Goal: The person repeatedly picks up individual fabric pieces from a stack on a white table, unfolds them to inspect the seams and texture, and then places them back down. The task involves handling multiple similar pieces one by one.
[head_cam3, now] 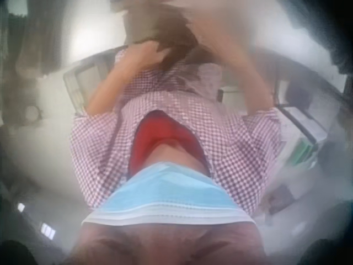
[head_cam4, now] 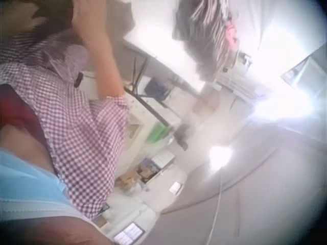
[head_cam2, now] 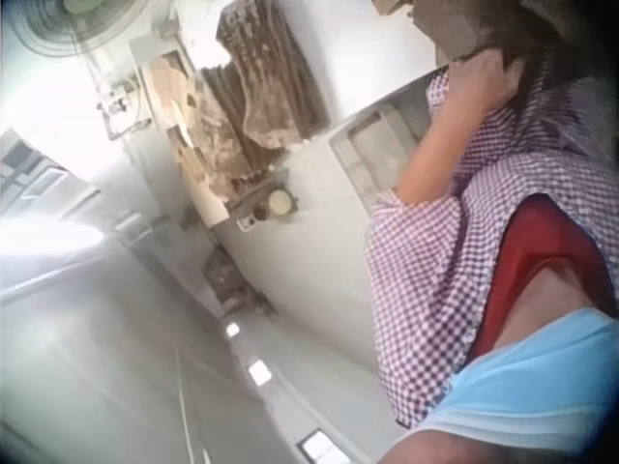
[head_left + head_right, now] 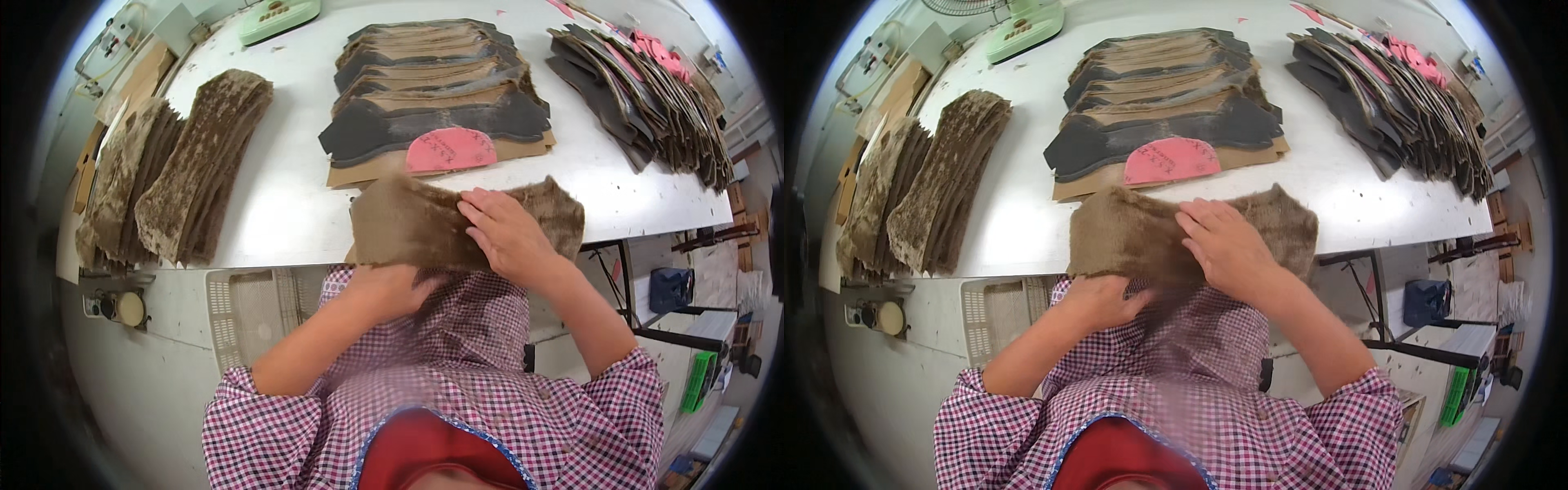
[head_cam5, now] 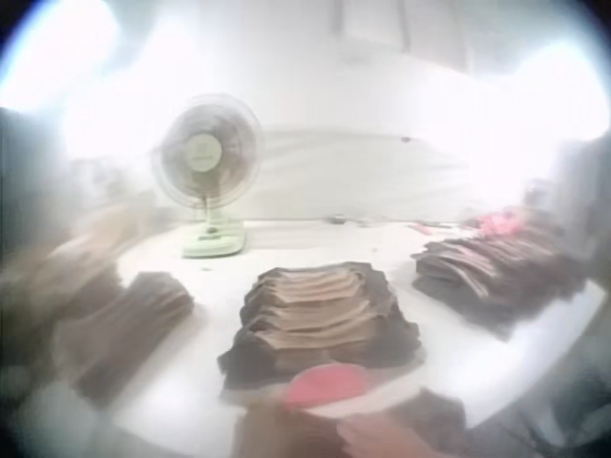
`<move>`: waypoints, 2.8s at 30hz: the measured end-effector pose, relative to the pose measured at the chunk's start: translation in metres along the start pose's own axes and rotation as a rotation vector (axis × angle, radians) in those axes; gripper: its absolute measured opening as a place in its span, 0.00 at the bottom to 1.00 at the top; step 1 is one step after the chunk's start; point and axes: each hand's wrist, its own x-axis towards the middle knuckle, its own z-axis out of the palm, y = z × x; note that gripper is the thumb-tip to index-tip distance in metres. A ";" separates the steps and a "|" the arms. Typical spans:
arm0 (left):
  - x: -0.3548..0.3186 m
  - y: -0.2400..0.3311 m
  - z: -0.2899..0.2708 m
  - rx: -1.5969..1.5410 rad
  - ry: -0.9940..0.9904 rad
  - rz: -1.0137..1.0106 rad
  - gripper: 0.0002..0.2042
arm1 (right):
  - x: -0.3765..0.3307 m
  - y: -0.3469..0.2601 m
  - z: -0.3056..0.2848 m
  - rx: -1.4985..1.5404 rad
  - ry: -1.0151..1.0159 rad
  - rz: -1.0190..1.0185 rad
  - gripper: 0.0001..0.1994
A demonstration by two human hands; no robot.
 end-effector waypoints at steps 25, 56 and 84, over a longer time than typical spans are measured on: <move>0.020 -0.068 -0.032 0.014 0.380 -0.295 0.07 | 0.005 -0.034 0.001 -0.032 -0.164 0.037 0.33; 0.065 -0.023 -0.023 0.129 0.190 -0.036 0.16 | -0.051 0.067 -0.014 0.111 0.125 0.561 0.30; 0.097 -0.102 -0.099 -0.059 0.389 -0.111 0.14 | 0.077 0.001 -0.014 0.953 0.330 0.537 0.18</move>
